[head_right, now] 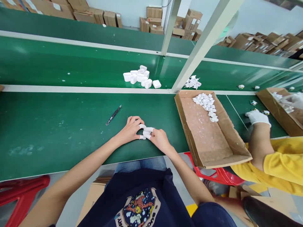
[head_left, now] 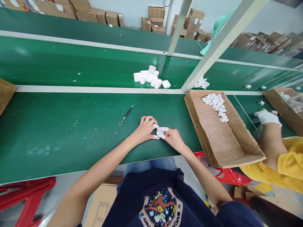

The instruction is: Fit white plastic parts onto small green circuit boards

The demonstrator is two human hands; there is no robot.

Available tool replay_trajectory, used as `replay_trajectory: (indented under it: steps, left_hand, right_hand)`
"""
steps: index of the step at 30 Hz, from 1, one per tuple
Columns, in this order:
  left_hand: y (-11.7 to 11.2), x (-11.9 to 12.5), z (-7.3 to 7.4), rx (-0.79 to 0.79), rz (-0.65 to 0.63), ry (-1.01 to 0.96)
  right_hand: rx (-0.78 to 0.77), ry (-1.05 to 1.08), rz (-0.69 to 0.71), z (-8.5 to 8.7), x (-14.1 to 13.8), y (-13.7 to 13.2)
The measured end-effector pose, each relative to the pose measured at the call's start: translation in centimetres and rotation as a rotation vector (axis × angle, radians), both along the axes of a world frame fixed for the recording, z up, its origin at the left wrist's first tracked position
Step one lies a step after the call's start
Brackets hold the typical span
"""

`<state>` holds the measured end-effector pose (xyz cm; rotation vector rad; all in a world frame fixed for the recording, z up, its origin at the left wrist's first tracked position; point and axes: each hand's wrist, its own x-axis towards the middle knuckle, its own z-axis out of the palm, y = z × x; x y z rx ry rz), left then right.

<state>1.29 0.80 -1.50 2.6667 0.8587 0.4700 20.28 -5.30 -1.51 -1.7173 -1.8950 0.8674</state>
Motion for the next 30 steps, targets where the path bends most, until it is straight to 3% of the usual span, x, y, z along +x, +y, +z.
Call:
replay_trajectory:
  steps: [4,9,13,16,21,30]
  left_hand:
    - [-0.1,0.0,0.3,-0.005,-0.003,-0.011]
    - [-0.8,0.4,1.3,-0.018,0.072,-0.101]
    - [-1.5,0.9,1.4,0.002,0.155,-0.233]
    - [-1.8,1.0,1.0,0.116,0.152,-0.374]
    - [-1.9,0.3,1.3,0.325,0.102,-0.630]
    - [-1.9,-0.1,2.1,0.449,0.078,-0.712]
  right_hand:
    - [0.008,0.163,-0.018,-0.1,0.7,0.0]
    - [0.084,0.377,-0.238,-0.1,1.6,-1.1]
    - [0.005,0.596,-0.216,0.3,-0.1,-2.3]
    - [0.037,0.760,-0.220,1.4,-2.1,-2.7]
    - [0.142,0.708,-0.194,3.3,-3.5,-2.9]
    - [0.268,0.680,-0.237,4.1,-4.6,-3.5]
